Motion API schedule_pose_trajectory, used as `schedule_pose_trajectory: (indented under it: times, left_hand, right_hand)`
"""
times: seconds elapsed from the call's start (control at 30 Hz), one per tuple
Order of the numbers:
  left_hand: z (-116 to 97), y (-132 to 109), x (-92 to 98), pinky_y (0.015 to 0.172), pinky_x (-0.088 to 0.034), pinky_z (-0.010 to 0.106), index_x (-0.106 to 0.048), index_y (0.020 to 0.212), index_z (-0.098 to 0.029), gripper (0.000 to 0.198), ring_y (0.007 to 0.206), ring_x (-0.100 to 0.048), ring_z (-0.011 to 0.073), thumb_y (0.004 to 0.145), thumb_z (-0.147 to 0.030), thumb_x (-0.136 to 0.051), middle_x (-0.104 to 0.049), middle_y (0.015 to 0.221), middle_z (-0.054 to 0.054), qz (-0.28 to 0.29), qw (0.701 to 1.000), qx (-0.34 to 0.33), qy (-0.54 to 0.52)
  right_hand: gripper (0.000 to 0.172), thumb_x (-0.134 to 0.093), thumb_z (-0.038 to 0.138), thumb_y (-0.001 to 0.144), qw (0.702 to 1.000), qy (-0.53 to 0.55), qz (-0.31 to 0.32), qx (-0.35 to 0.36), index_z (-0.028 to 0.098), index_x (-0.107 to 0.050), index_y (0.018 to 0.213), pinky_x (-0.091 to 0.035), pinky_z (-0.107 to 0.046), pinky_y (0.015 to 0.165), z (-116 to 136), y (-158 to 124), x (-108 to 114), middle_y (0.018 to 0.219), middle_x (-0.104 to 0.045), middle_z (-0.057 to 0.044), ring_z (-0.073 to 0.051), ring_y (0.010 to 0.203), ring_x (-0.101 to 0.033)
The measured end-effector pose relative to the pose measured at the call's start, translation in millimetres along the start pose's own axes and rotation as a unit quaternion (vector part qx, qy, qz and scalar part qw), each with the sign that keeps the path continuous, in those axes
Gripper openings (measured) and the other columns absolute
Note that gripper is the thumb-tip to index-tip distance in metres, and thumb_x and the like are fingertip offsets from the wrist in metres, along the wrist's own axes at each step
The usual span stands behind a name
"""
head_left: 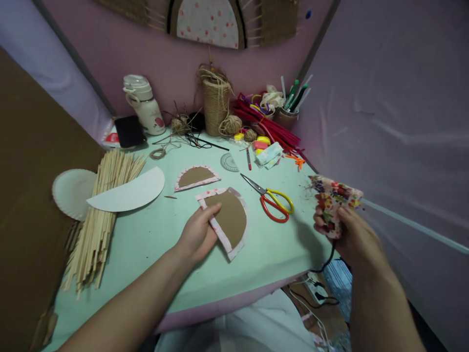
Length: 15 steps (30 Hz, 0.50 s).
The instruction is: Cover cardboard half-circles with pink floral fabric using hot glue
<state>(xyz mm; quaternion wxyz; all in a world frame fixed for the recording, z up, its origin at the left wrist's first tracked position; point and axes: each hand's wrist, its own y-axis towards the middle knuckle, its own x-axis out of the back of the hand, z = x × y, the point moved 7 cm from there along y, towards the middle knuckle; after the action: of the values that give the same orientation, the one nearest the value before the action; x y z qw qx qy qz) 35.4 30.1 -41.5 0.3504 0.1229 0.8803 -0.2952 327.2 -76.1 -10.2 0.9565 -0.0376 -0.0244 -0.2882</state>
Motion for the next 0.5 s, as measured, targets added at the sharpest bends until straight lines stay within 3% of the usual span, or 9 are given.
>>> schedule_pose_trajectory:
  times: [0.07, 0.17, 0.23, 0.33, 0.5]
  left_hand:
    - [-2.0, -3.2, -3.9, 0.103, -0.046, 0.043, -0.067, 0.112, -0.015, 0.030, 0.111, -0.065, 0.0262, 0.082, -0.018, -0.066, -0.073, 0.110, 0.011, 0.017, 0.999, -0.028, 0.016]
    - [-2.6, -6.6, -8.2, 0.103, -0.046, 0.042, -0.068, 0.112, -0.016, 0.033, 0.113, -0.064, 0.0265, 0.080, -0.022, -0.071, -0.073, 0.113, 0.011, 0.036, 0.997, -0.050, 0.048]
    - [-3.2, -8.3, -10.6, 0.102, -0.047, 0.042, -0.069, 0.109, -0.015, 0.033, 0.111, -0.065, 0.0269, 0.078, -0.025, -0.074, -0.073, 0.112, 0.011, 0.046, 0.995, -0.061, 0.065]
    - [-4.5, -11.5, -14.9, 0.100, -0.048, 0.041, -0.071, 0.104, -0.015, 0.030, 0.108, -0.066, 0.0270, 0.076, -0.027, -0.075, -0.074, 0.109, 0.010, 0.062, 0.992, -0.069, 0.081]
    - [-5.9, -16.8, -22.5, 0.101, -0.046, 0.040, -0.071, 0.108, -0.019, 0.035, 0.113, -0.063, 0.0268, 0.074, -0.027, -0.077, -0.073, 0.113, 0.008, 0.084, 0.989, -0.086, 0.082]
  right_hand:
    - [0.026, -0.067, 0.041, 0.071, 0.994, 0.093, 0.040, -0.044, 0.020, -0.061, 0.085, -0.028, -0.022, 0.040, 2.8, -21.7, -36.7, 0.062, -0.048, 0.004, -0.010, 0.048, -0.039]
    - [0.027, -0.070, 0.040, 0.074, 0.989, 0.099, 0.081, -0.067, 0.018, -0.055, 0.070, -0.026, -0.022, 0.042, 0.0, -48.2, -83.0, 0.058, -0.045, 0.004, -0.009, 0.048, -0.036]
    - [0.032, -0.069, 0.045, 0.077, 0.989, 0.073, 0.110, -0.071, 0.017, -0.055, 0.071, -0.027, -0.023, 0.044, -4.7, -61.6, -106.5, 0.057, -0.044, 0.004, -0.009, 0.049, -0.036]
    - [0.033, -0.067, 0.049, 0.079, 0.990, 0.022, 0.129, -0.056, 0.017, -0.061, 0.082, -0.031, -0.024, 0.046, -6.8, -73.7, -128.1, 0.060, -0.047, 0.003, -0.010, 0.052, -0.037]
    - [0.036, -0.061, 0.053, 0.084, 0.993, -0.029, 0.116, -0.013, 0.018, -0.064, 0.093, -0.035, -0.026, 0.046, 2.8, -78.9, -138.9, 0.062, -0.051, 0.001, -0.013, 0.054, -0.041]
